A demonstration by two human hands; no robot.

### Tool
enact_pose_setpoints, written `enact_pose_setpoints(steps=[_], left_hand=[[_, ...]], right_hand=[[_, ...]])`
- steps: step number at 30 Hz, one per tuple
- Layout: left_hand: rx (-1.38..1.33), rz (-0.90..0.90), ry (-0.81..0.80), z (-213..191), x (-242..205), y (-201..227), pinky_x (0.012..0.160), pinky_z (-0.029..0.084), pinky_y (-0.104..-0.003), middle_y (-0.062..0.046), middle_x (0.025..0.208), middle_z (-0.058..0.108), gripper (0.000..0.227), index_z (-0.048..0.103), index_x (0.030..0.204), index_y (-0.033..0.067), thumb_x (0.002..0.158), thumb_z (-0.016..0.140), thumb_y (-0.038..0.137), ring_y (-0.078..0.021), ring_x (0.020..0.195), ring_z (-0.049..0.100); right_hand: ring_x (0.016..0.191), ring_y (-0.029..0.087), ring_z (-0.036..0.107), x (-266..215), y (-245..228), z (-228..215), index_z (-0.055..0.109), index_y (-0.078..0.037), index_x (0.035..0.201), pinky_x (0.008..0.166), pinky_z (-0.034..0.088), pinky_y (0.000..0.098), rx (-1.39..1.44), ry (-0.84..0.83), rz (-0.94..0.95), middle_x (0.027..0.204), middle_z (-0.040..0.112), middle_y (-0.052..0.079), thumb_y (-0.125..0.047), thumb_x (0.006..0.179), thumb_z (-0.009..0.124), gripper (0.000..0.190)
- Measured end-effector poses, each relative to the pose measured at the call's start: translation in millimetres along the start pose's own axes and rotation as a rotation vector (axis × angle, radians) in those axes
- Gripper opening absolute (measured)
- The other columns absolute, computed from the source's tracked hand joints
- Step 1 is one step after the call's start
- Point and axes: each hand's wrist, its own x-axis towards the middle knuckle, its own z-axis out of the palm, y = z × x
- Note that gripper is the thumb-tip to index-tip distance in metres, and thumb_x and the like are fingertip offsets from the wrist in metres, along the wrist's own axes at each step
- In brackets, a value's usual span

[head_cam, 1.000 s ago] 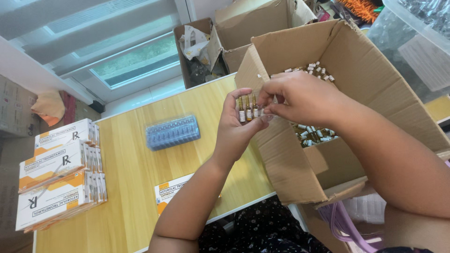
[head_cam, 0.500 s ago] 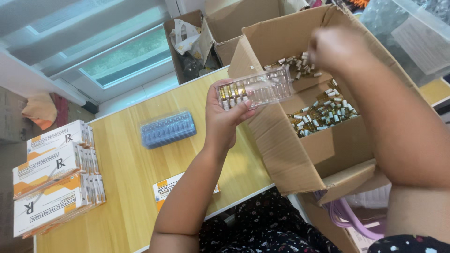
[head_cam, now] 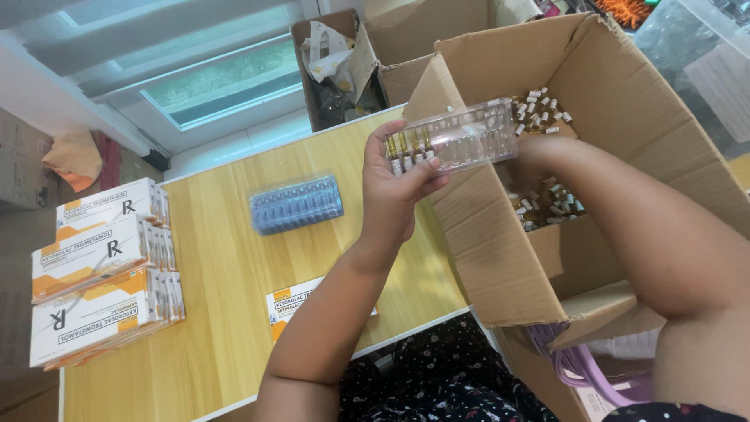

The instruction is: The person sits at a table and packs small glass vials into clear plastic blister trays. They then place the filled trays into white and orange medicine boxes, fold the flaps, and stack the completed boxes on the table.

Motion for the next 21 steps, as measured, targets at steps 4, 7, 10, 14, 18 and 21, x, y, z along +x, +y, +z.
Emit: enact_pose_setpoints(steps=[4,7,10,14,18,21], left_hand=[[0.012,-0.049,-0.007,-1.4,2.8,-1.8,0.076,0.065,-0.034,-0.016,0.116,0.067,0.048,0.05,0.132,0.0047,0.089,0.068,-0.006,-0.0246,0.096,0.071],[-0.051,-0.04,-0.01,-2.8,3.6,-5.5,0.079,0.065,-0.034,-0.017,0.123,0.067,0.043,0.05,0.129,0.0026,0.09,0.068,-0.006,-0.0208,0.098,0.068],[-0.146,-0.086,-0.003,-4.9,4.5,-10.4,0.08,0.064,-0.035,-0.02,0.123,0.066,0.038,0.049,0.13,0.001,0.095,0.065,-0.002,-0.0246,0.096,0.07],[-0.178,-0.111,-0.002,-3.6,6.9,-13.4,0.085,0.063,-0.035,-0.022,0.125,0.065,0.042,0.045,0.133,0.0025,0.094,0.061,-0.002,-0.0242,0.1,0.071],[-0.136,-0.095,-0.013,-2.7,5.2,-16.0,0.089,0.061,-0.035,-0.023,0.128,0.064,0.046,0.042,0.135,0.0034,0.093,0.06,-0.004,-0.0262,0.104,0.071],[-0.072,-0.073,-0.043,-0.5,2.8,-18.1,0.09,0.062,-0.036,-0.024,0.129,0.063,0.047,0.042,0.135,0.0031,0.093,0.061,-0.006,-0.0264,0.106,0.07]], right_hand=[[0.098,0.026,0.071,2.3,-0.3,4.0,0.072,-0.013,0.116,0.086,0.056,0.0384,-0.218,-0.026,-0.246,0.106,0.076,0.009,-0.021,0.062,0.097,0.06],[0.099,0.024,0.071,7.2,-8.7,8.0,0.065,-0.017,0.126,0.087,0.057,0.0378,0.03,0.056,-0.414,0.108,0.076,0.005,-0.012,0.058,0.093,0.074],[0.099,0.024,0.073,-4.0,-12.8,1.9,0.066,-0.017,0.127,0.088,0.058,0.0394,0.259,0.163,-0.273,0.11,0.078,0.005,-0.005,0.06,0.091,0.072],[0.101,0.027,0.071,-59.2,-14.4,-46.6,0.072,-0.017,0.119,0.089,0.057,0.0434,0.209,0.339,0.055,0.11,0.076,0.008,-0.013,0.07,0.093,0.054],[0.091,0.026,0.071,-142.2,-25.0,-79.7,0.074,-0.012,0.117,0.08,0.056,0.0398,0.418,1.13,-0.013,0.104,0.076,0.012,-0.007,0.091,0.082,0.028],[0.095,0.014,0.073,-178.2,-55.0,-85.5,0.071,-0.008,0.121,0.084,0.058,0.0285,0.929,1.242,-0.47,0.107,0.075,0.009,-0.007,0.1,0.079,0.022]])
